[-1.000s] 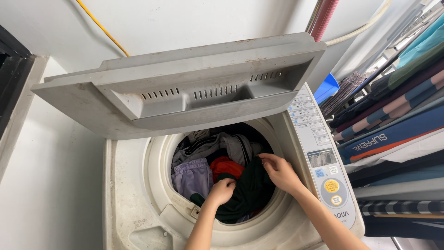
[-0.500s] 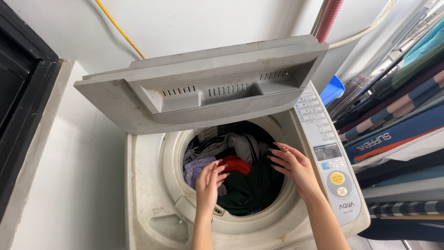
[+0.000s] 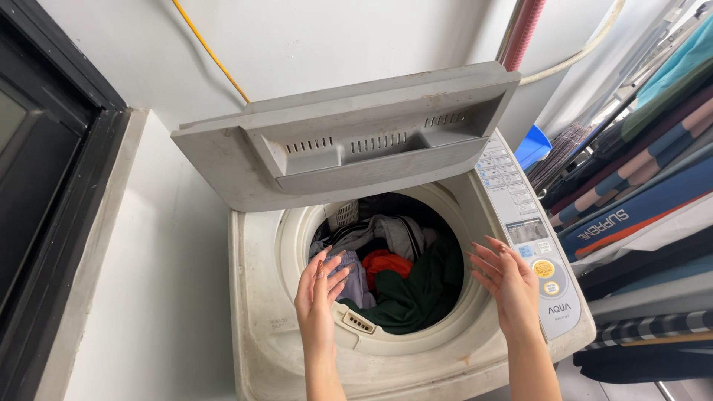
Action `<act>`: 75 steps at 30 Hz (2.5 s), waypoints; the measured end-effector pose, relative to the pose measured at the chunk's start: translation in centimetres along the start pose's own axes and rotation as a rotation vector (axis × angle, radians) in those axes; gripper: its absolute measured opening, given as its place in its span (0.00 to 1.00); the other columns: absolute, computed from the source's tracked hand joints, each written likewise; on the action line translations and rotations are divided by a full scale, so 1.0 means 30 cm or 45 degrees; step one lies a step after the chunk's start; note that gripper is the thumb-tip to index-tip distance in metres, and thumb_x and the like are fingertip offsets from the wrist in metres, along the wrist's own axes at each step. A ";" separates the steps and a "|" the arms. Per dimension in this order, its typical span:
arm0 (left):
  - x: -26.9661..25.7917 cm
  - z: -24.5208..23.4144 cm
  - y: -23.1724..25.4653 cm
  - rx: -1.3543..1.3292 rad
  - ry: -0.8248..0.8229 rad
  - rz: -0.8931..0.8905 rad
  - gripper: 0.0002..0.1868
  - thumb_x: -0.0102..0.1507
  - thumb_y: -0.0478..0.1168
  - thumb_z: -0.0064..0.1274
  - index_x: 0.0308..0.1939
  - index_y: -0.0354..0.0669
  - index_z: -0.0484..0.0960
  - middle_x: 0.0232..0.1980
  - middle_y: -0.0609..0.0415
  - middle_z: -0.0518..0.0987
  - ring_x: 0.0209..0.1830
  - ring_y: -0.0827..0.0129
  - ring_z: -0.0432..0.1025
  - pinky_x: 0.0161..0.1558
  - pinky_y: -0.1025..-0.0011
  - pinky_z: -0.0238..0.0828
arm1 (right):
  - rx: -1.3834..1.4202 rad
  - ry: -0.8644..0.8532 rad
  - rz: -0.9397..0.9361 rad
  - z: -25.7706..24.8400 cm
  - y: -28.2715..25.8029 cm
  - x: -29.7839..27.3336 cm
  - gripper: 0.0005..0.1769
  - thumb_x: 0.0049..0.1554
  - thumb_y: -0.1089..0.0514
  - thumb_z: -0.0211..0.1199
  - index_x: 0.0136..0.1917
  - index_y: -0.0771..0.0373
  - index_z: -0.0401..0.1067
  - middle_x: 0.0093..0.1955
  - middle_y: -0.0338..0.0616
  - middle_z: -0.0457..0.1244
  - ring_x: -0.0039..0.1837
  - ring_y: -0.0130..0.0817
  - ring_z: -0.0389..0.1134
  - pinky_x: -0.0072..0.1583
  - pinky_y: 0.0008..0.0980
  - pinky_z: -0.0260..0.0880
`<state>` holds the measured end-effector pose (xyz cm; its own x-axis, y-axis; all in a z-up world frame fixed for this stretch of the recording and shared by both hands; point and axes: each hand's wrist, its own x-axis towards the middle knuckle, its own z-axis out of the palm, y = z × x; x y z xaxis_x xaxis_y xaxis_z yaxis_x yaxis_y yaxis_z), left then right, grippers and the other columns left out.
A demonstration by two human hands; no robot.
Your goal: The person removes several garments from a balcony clothes rack, including a green shirt, a navy shirt, an orange shirt, and a checkered shirt. They place each item into a top-loading washing machine and arrange them inside the drum.
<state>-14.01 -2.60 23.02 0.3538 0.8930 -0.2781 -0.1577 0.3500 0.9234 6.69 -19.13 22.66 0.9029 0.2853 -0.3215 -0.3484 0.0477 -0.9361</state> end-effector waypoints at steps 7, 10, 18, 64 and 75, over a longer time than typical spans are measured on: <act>0.002 0.071 0.028 0.003 -0.108 0.067 0.26 0.65 0.51 0.41 0.64 0.48 0.77 0.60 0.48 0.84 0.54 0.61 0.82 0.60 0.64 0.74 | 0.110 0.119 -0.109 -0.056 -0.051 -0.007 0.19 0.71 0.56 0.43 0.66 0.63 0.70 0.57 0.51 0.69 0.59 0.43 0.71 0.61 0.40 0.73; 0.014 0.110 0.024 0.008 -0.192 0.118 0.26 0.66 0.52 0.40 0.64 0.49 0.77 0.61 0.48 0.84 0.54 0.61 0.82 0.59 0.65 0.74 | 0.329 0.155 -0.036 -0.087 -0.103 -0.011 0.17 0.71 0.55 0.42 0.63 0.62 0.69 0.59 0.52 0.68 0.61 0.47 0.71 0.63 0.45 0.72; -0.003 0.294 0.069 -0.024 -0.248 0.039 0.24 0.66 0.49 0.42 0.64 0.47 0.77 0.59 0.47 0.84 0.53 0.61 0.81 0.57 0.64 0.75 | 0.349 0.234 -0.221 -0.203 -0.177 -0.001 0.15 0.71 0.58 0.46 0.59 0.69 0.70 0.57 0.55 0.68 0.61 0.49 0.73 0.63 0.44 0.75; -0.866 1.511 -0.295 0.225 -1.275 0.048 0.22 0.68 0.48 0.40 0.62 0.51 0.78 0.58 0.55 0.85 0.51 0.71 0.81 0.56 0.71 0.73 | 0.606 0.718 -0.412 -1.241 -0.567 -0.120 0.21 0.69 0.57 0.44 0.62 0.70 0.74 0.55 0.58 0.71 0.56 0.48 0.72 0.58 0.40 0.73; -1.107 1.787 -0.451 0.147 -1.579 0.160 0.18 0.69 0.40 0.40 0.60 0.42 0.77 0.54 0.48 0.84 0.50 0.65 0.81 0.59 0.72 0.77 | 0.533 0.784 -0.528 -1.578 -0.637 -0.075 0.21 0.69 0.58 0.44 0.61 0.69 0.75 0.55 0.57 0.71 0.56 0.44 0.72 0.57 0.40 0.74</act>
<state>25.80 -52.14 33.95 0.9811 0.0289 0.1915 -0.1934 0.1989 0.9607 23.24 -66.01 34.53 0.9118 -0.3989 -0.0977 0.0859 0.4178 -0.9045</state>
